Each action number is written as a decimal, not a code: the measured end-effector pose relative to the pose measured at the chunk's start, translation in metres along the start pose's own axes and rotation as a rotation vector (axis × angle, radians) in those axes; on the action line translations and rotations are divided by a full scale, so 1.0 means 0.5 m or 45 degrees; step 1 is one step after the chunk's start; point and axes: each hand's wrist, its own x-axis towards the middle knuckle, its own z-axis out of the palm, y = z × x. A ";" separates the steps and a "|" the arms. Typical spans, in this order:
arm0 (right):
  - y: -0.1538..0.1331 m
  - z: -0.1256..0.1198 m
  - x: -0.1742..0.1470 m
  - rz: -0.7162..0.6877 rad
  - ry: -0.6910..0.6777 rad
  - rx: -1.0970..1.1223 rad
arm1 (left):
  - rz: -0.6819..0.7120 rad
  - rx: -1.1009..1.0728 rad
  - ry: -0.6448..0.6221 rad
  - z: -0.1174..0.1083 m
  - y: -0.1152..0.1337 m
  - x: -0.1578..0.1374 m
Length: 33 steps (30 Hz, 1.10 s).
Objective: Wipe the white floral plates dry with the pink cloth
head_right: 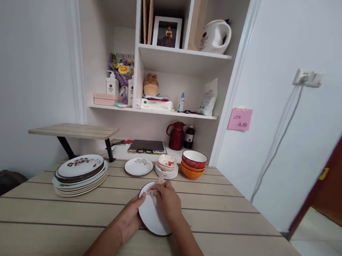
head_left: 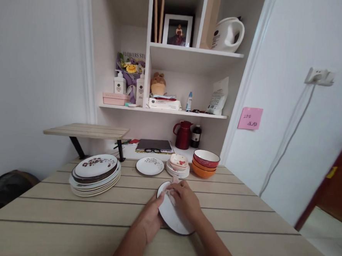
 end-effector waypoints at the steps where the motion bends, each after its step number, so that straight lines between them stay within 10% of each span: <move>1: 0.009 -0.008 0.000 0.042 -0.018 -0.038 | 0.002 -0.004 0.003 0.000 0.000 0.000; 13: -0.037 -0.020 -0.070 -0.276 -0.366 0.160 | 0.105 -0.061 -0.021 -0.004 -0.007 -0.014; 24: 0.002 -0.010 0.002 -0.053 0.050 -0.026 | 0.047 -0.107 -0.016 -0.008 0.005 -0.020; 33: 0.001 -0.070 -0.075 -0.130 -0.397 -0.038 | 0.033 -0.105 0.006 -0.009 -0.005 -0.019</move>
